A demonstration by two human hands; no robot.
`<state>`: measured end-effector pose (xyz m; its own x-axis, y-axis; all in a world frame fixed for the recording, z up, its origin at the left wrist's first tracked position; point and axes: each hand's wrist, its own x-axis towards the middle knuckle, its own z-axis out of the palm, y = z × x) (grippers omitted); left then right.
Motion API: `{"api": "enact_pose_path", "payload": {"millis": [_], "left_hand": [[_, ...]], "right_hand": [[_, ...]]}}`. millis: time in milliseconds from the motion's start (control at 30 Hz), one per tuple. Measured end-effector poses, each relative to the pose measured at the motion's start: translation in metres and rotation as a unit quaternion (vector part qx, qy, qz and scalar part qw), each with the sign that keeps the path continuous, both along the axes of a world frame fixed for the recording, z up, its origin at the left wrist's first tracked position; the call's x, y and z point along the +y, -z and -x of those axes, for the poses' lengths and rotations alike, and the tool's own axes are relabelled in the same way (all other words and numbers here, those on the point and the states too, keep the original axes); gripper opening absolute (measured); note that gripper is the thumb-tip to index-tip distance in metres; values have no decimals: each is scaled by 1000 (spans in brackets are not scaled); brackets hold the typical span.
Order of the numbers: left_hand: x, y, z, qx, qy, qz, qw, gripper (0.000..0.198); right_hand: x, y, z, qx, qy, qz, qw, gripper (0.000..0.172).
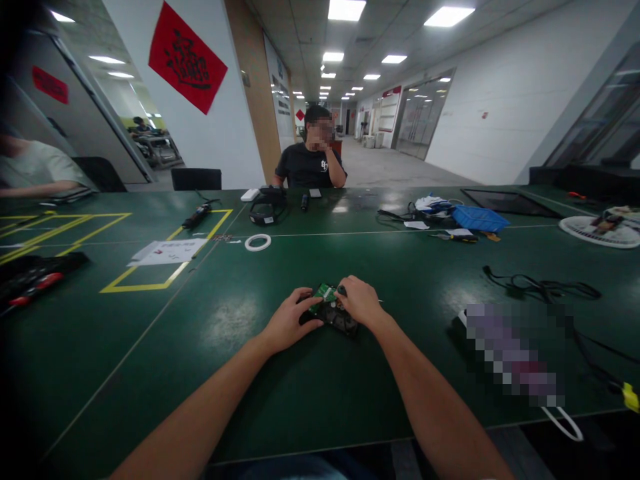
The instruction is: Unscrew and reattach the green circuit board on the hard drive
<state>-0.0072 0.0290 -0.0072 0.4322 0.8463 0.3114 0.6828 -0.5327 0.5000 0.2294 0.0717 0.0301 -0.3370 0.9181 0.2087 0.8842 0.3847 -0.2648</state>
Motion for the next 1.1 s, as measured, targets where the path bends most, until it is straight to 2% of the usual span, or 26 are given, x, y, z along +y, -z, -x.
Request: {"api": "enact_pose_path", "payload": {"millis": [433, 767, 967, 1100], "left_hand": [[1, -1, -1, 3, 4, 7, 1000, 57], [1, 2, -1, 0, 0, 0, 1000, 56], [0, 0, -1, 0, 3, -2, 1000, 55], [0, -1, -1, 5, 4, -5, 1000, 54]], "right_hand": [[-3, 0, 5, -22, 9, -26, 999, 23], [-2, -3, 2, 4, 1, -13, 1000, 20], [1, -2, -5, 46, -7, -10, 999, 18], [5, -9, -14, 127, 18, -71, 989, 21]]}}
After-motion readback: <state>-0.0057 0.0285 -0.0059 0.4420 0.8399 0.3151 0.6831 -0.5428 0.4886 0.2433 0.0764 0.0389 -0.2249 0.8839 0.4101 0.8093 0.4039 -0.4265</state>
